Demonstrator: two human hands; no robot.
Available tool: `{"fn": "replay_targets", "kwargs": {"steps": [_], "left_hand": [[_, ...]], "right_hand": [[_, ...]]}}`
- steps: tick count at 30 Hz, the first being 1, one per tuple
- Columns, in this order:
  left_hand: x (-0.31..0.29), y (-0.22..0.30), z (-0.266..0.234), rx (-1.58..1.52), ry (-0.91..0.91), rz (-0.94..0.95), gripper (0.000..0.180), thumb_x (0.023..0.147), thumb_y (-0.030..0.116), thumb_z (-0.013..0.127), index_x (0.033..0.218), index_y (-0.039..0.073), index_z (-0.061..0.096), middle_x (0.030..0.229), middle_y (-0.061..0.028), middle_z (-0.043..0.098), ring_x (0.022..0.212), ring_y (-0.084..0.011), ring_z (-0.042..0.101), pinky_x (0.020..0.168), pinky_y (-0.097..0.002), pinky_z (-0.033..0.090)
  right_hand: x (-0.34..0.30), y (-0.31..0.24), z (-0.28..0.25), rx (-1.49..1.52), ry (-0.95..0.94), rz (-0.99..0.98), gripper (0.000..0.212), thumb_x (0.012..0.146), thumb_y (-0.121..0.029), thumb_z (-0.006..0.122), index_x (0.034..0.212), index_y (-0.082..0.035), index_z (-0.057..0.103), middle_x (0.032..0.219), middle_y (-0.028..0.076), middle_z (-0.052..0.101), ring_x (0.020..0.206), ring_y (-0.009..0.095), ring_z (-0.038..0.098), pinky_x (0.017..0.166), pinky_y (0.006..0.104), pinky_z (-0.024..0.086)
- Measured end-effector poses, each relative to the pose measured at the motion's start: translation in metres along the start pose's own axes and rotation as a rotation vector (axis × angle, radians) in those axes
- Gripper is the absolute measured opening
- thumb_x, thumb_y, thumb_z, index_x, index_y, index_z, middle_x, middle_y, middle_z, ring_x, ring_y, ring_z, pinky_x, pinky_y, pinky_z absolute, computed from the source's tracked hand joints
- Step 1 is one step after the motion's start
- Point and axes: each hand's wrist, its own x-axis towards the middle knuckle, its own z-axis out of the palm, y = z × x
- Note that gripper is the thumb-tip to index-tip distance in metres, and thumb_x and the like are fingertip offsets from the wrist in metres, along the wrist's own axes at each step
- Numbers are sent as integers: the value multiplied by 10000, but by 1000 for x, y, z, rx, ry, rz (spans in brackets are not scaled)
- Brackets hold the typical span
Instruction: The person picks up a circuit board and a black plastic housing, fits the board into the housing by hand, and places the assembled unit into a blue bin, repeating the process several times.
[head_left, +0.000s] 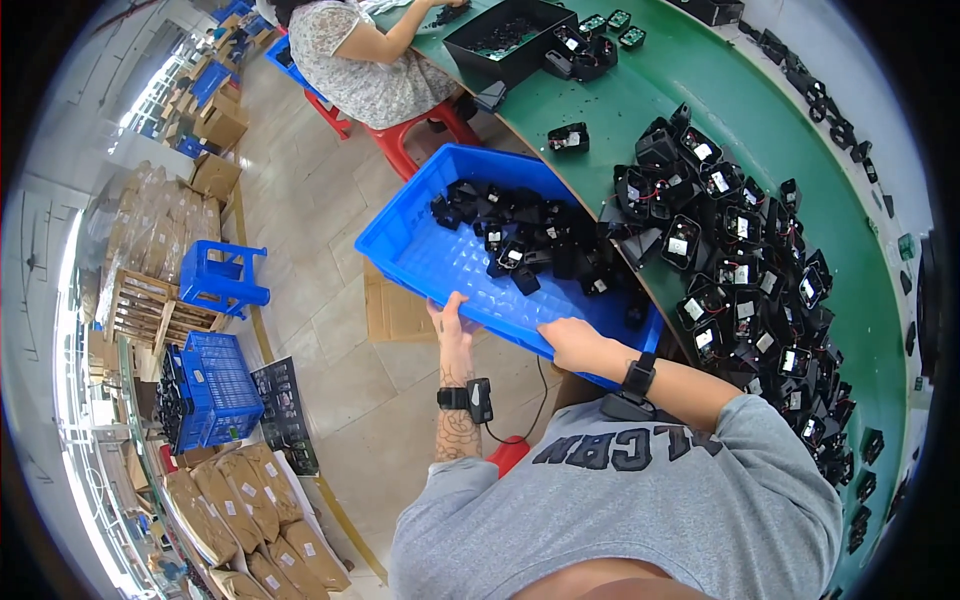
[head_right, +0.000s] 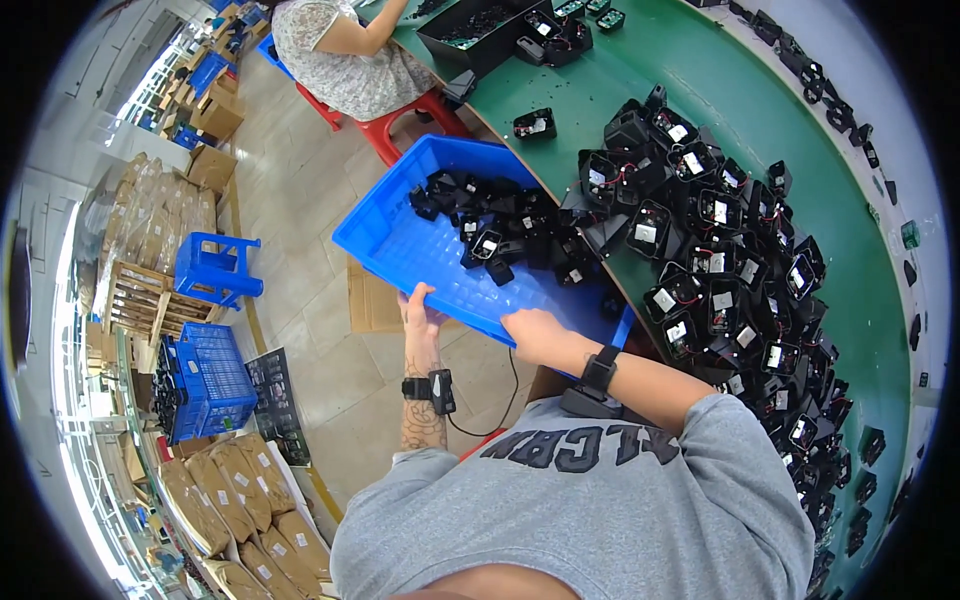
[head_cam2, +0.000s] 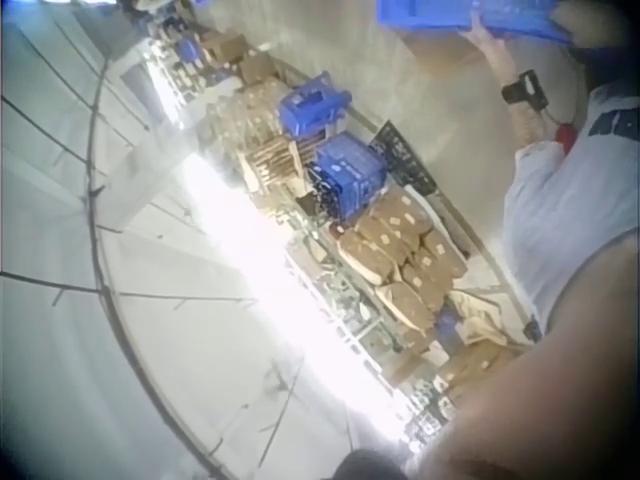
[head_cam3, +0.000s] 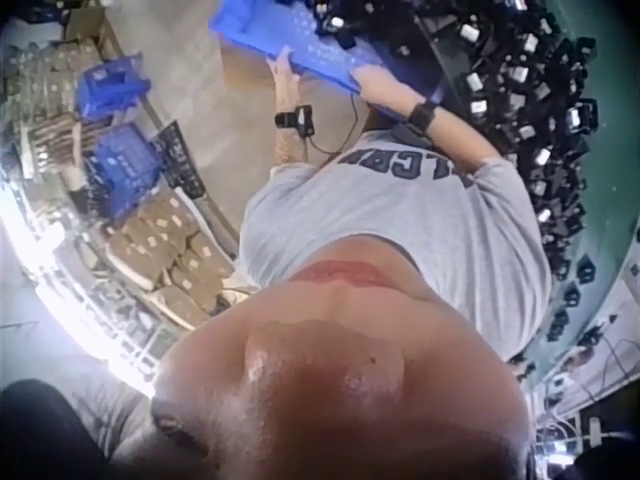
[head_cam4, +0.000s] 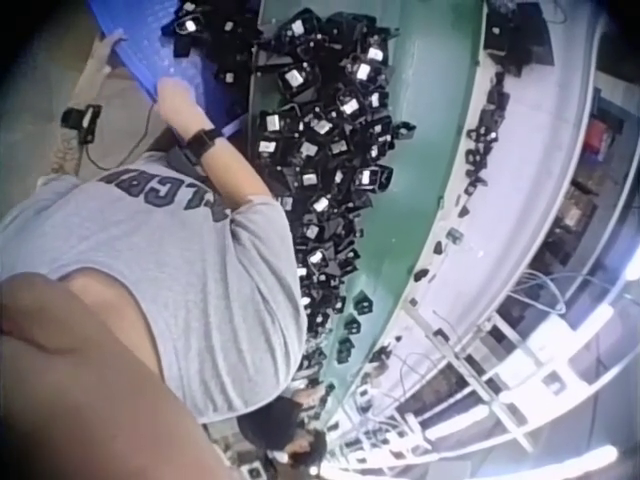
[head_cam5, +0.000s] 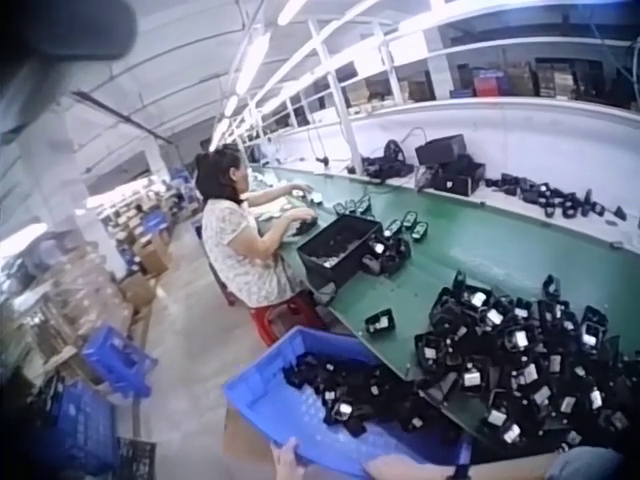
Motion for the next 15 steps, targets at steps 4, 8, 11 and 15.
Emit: {"fn": "replay_targets", "kwargs": {"steps": [4,8,11,15], "left_hand": [[-7,12,-13,-61,40,26,851,656,78,672,1390,152,249,1114,-147,500,912,-332,586,591,-530,544],[-17,19,-33,-89,142,18,845,650,102,676,1381,171,256,1107,-152,507,908,-329,589,575,-525,543],[-12,18,-47,-115,224,24,871,651,111,675,1392,195,225,1110,-129,509,872,-308,587,571,-526,531],[-12,2,-56,-148,374,101,898,668,132,678,1411,225,182,1139,-101,496,932,-287,554,636,-550,513]], "right_hand": [[5,-4,9,-22,58,-20,268,692,-16,611,959,-3,598,826,215,655,813,391,646,707,470,520],[22,-5,11,-25,147,-167,291,723,-10,565,1012,-14,602,784,212,638,780,387,632,688,487,497],[51,-2,9,-52,105,-239,277,735,-10,559,1009,-20,603,807,200,647,797,376,638,696,479,502],[83,22,31,-66,62,-280,322,746,-18,561,1064,-46,605,854,181,661,832,365,643,718,466,507]]}}
